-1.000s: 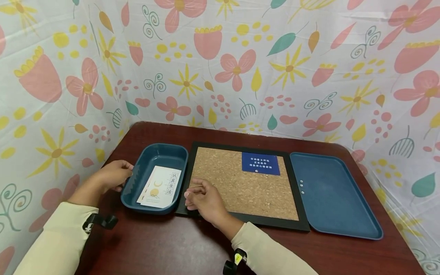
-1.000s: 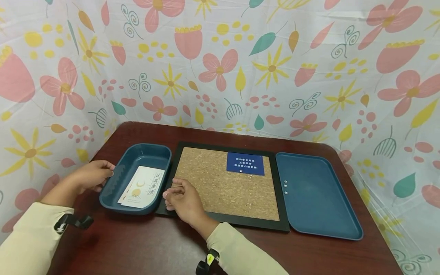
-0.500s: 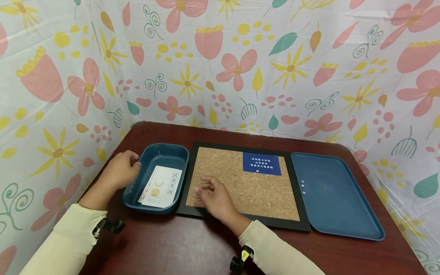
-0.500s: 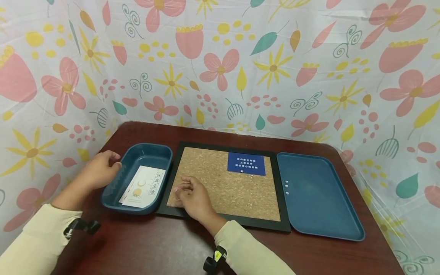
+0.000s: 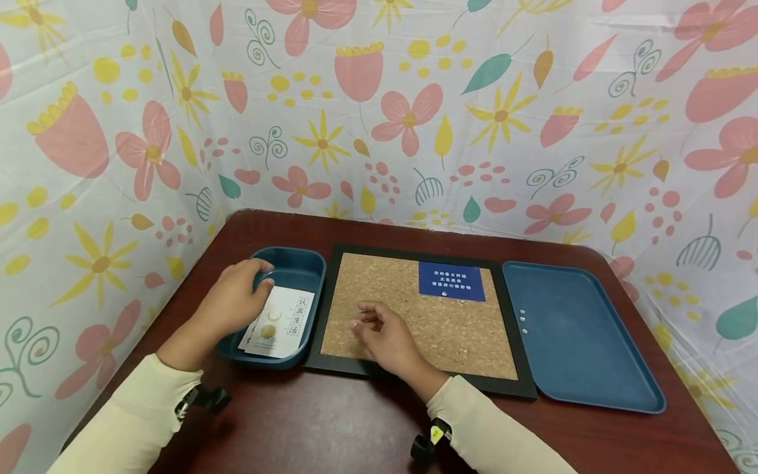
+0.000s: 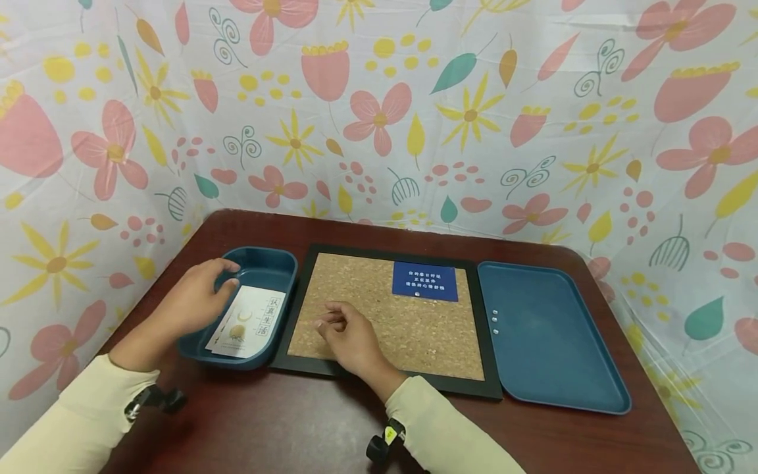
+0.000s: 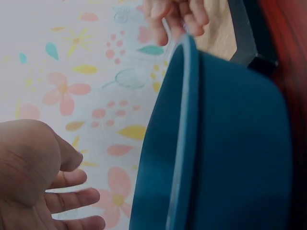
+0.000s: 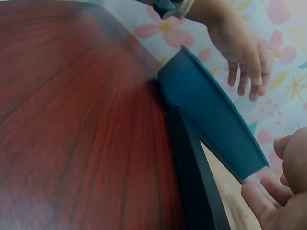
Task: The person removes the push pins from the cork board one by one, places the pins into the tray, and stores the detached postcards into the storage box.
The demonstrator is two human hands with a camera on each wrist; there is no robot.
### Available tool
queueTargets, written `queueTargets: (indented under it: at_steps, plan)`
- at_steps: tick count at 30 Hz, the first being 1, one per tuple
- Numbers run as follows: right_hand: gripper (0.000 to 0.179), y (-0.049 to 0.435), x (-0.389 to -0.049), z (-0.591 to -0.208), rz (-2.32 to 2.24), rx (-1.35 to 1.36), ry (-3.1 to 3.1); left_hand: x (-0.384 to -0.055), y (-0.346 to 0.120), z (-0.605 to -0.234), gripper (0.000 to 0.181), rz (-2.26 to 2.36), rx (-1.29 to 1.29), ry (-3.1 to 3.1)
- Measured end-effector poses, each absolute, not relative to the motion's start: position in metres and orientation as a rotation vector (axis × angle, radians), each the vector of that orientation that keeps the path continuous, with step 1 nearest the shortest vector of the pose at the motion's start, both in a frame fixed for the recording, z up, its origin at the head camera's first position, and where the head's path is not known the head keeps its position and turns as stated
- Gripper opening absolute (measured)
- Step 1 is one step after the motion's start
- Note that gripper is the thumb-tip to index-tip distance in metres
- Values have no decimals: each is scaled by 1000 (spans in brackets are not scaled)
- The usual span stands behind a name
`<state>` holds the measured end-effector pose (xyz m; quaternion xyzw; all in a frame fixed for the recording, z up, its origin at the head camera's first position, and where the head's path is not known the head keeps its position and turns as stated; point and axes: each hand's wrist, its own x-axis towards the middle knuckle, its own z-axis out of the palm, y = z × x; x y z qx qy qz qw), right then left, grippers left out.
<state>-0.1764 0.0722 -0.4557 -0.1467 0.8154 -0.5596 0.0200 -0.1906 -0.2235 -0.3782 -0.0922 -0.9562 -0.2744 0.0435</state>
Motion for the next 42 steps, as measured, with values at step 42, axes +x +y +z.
queueTargets:
  at_steps: [42]
  plan:
    - [39, 162, -204, -459, -1271, -453, 2922, -198, -113, -398, 43, -592, -948, -2843]
